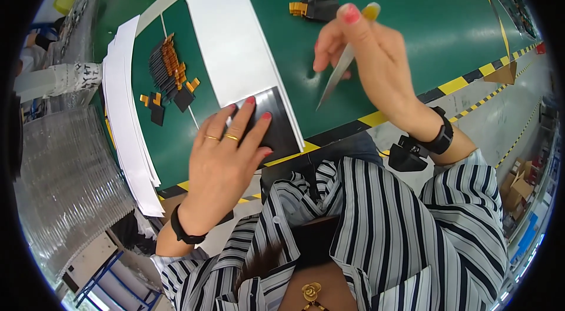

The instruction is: The person picks up a small electronic component and uses tweezers to peel a black adhesive strip from a white backing sheet. They apply the strip to the component, press it down, and then set the finished piece aside on the green work surface.

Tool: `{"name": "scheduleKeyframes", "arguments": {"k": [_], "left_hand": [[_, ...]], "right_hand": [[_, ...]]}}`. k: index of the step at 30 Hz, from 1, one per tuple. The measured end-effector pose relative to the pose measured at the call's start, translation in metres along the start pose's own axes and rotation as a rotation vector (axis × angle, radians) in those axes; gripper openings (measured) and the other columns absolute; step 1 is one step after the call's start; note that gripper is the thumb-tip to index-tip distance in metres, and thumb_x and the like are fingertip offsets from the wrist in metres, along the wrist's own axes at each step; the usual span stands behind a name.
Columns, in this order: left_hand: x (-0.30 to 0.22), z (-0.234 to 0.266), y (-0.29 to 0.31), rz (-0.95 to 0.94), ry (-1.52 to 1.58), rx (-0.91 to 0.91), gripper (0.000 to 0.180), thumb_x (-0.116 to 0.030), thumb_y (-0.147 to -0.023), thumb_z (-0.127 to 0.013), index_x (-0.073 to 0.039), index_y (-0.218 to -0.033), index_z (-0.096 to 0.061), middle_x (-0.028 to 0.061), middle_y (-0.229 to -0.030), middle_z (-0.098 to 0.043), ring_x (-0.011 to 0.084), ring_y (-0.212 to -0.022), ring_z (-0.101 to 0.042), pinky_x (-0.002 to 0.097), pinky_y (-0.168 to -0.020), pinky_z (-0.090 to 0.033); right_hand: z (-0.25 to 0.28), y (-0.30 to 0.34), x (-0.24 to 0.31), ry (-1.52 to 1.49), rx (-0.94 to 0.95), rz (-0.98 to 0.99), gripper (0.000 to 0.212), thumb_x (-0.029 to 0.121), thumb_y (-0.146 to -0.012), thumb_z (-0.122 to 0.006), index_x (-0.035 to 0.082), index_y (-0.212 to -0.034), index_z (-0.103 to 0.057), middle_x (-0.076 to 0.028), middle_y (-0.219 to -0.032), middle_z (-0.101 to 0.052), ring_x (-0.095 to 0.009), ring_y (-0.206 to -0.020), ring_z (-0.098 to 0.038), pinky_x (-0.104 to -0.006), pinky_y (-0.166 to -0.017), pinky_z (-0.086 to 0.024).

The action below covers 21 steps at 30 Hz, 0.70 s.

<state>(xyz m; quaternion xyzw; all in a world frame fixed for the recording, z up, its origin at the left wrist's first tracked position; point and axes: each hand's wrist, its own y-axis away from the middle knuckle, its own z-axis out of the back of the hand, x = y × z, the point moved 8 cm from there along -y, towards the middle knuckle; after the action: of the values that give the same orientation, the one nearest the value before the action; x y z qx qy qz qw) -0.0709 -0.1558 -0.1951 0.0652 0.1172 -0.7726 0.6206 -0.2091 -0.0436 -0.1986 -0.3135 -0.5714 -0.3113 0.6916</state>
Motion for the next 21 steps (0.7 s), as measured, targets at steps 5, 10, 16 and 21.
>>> {"name": "scheduleKeyframes", "arguments": {"k": [5,10,16,21], "left_hand": [[0.006,-0.001,0.003,-0.009,-0.003,0.050,0.040,-0.021,-0.068,-0.064,-0.008,-0.104,-0.055,0.0079,-0.117,-0.047,0.0269,-0.100,-0.044,0.0403,-0.084,-0.036],[0.007,-0.001,0.004,-0.013,0.008,0.042,0.040,-0.022,-0.067,-0.065,-0.009,-0.104,-0.055,0.0063,-0.117,-0.047,0.0258,-0.099,-0.043,0.0392,-0.084,-0.036],[0.008,0.002,0.002,-0.017,0.023,0.041,0.040,-0.022,-0.067,-0.065,-0.009,-0.104,-0.055,0.0060,-0.117,-0.048,0.0256,-0.099,-0.043,0.0390,-0.083,-0.036],[0.008,0.003,0.003,-0.023,0.038,0.042,0.040,-0.022,-0.067,-0.065,-0.009,-0.104,-0.055,0.0061,-0.116,-0.048,0.0256,-0.099,-0.043,0.0390,-0.082,-0.036]], "right_hand": [[-0.012,0.013,-0.019,-0.248,-0.040,-0.189,0.030,0.016,-0.090,-0.039,-0.008,-0.077,-0.052,-0.019,-0.086,-0.057,-0.021,-0.066,-0.059,-0.0262,-0.061,-0.051],[-0.007,0.021,-0.029,-0.292,-0.020,-0.213,0.018,0.005,-0.085,-0.047,-0.012,-0.084,-0.052,-0.020,-0.095,-0.053,-0.028,-0.078,-0.061,-0.0308,-0.072,-0.054],[-0.008,0.022,-0.028,-0.272,-0.057,-0.202,0.022,0.005,-0.086,-0.045,-0.014,-0.080,-0.056,-0.017,-0.094,-0.053,-0.027,-0.077,-0.061,-0.0304,-0.069,-0.054],[-0.009,0.025,-0.025,-0.265,-0.070,-0.179,0.025,0.004,-0.086,-0.046,-0.015,-0.076,-0.058,-0.014,-0.094,-0.052,-0.027,-0.081,-0.060,-0.0324,-0.070,-0.055]]}}
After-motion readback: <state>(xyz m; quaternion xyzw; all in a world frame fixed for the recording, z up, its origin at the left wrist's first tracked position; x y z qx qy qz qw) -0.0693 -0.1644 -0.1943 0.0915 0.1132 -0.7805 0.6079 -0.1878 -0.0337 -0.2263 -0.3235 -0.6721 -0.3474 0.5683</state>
